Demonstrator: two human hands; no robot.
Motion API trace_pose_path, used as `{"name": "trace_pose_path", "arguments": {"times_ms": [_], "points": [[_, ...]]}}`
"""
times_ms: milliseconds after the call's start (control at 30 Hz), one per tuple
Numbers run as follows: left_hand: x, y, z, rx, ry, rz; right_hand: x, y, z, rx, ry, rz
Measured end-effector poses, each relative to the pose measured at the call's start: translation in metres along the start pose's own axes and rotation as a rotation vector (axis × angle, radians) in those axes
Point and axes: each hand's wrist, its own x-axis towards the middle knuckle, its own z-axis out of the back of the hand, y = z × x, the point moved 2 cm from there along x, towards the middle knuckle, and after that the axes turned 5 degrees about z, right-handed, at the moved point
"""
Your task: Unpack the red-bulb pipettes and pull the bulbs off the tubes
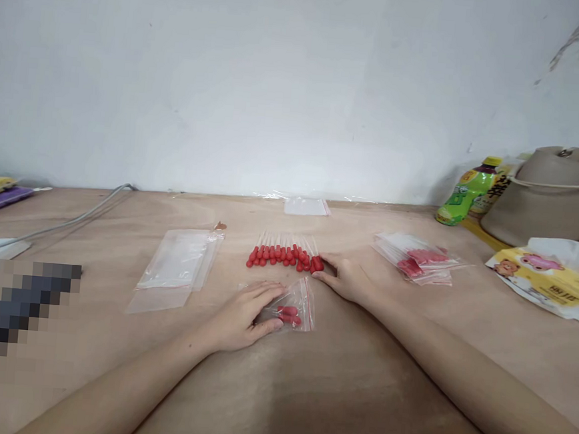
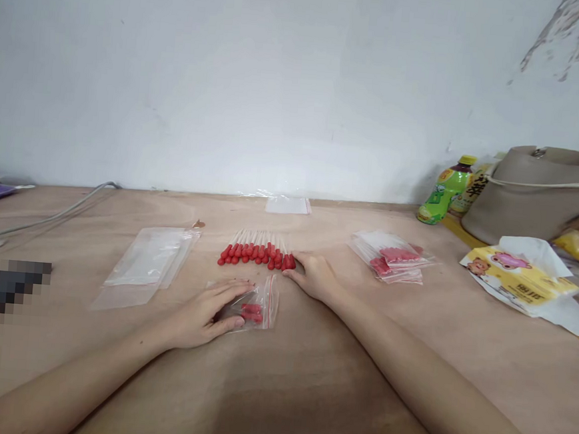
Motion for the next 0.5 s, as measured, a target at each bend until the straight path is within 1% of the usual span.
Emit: {"name": "trace_pose_path", "arguments": {"times_ms": [67, 167, 300, 367, 467, 500], "points": [[0.000, -0.001, 0.000, 0.004, 0.002, -0.003, 0.004, -0.002, -0.001, -0.004, -0.016, 0.010], [-0.001, -0.002, 0.001, 0.010, 0.011, -0.001, 0.010, -0.004, 0.000, 0.011, -0.008, 0.040], [0.000, -0.001, 0.001, 0.013, 0.007, -0.004, 0.010, -0.007, 0.000, 0.018, -0.010, 0.052], [0.000, 0.000, 0.000, 0.011, 0.000, -0.005, 0.008, -0.008, -0.002, 0.020, -0.081, 0.025], [-0.001, 0.002, -0.002, 0.004, -0.009, -0.004, -0.001, -0.003, -0.004, 0.051, -0.270, 0.012], [-0.001, 0.003, -0.002, 0.001, -0.013, -0.005, -0.005, 0.001, -0.004, 0.074, -0.315, 0.014]]}}
